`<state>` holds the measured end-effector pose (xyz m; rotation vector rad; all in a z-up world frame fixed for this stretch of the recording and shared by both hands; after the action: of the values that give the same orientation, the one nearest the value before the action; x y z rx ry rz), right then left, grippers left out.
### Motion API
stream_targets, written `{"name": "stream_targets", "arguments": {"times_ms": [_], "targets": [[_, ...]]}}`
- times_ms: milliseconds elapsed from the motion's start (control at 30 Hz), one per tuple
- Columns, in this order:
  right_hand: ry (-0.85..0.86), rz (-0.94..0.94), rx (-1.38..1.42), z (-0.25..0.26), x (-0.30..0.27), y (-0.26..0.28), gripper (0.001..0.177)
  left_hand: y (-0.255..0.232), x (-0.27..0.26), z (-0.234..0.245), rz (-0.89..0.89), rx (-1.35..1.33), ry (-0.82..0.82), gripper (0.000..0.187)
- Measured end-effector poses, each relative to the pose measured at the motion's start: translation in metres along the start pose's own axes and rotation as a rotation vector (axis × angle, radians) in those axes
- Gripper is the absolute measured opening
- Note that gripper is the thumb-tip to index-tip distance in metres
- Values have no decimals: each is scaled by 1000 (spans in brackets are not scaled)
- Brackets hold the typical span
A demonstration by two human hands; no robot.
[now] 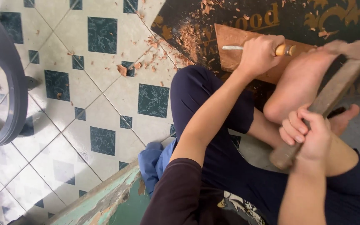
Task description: Carving a piece of wood using a hammer and a small chisel while sitting on the floor.
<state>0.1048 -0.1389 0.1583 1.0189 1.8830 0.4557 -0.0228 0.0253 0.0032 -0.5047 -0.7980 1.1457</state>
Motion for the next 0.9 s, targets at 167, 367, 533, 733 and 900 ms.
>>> {"name": "stream_targets", "arguments": {"times_ms": [167, 367, 533, 733, 900], "targets": [[92, -160, -67, -3, 2, -4, 38, 15, 4, -6, 41, 90, 120, 17], [51, 33, 94, -27, -23, 0, 28, 12, -7, -5, -10, 185, 82, 20], [-26, 40, 13, -16, -44, 11, 26, -32, -10, -15, -60, -80, 68, 14], [40, 27, 159, 4, -24, -14, 23, -34, -14, -12, -54, -131, 35, 13], [126, -1, 258, -4, -24, -4, 22, -31, -10, -7, -40, -113, 45, 20]]}}
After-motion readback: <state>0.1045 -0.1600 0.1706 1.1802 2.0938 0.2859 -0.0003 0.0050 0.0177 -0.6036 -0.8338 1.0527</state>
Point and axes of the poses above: each hand's wrist, its own x-axis towards the middle knuckle, its own z-axis out of the back of the hand, y = z × x, the point moved 2 cm from there along x, towards the middle knuckle, and after that the axes turned 10 degrees about y, right-handed, at the moved point
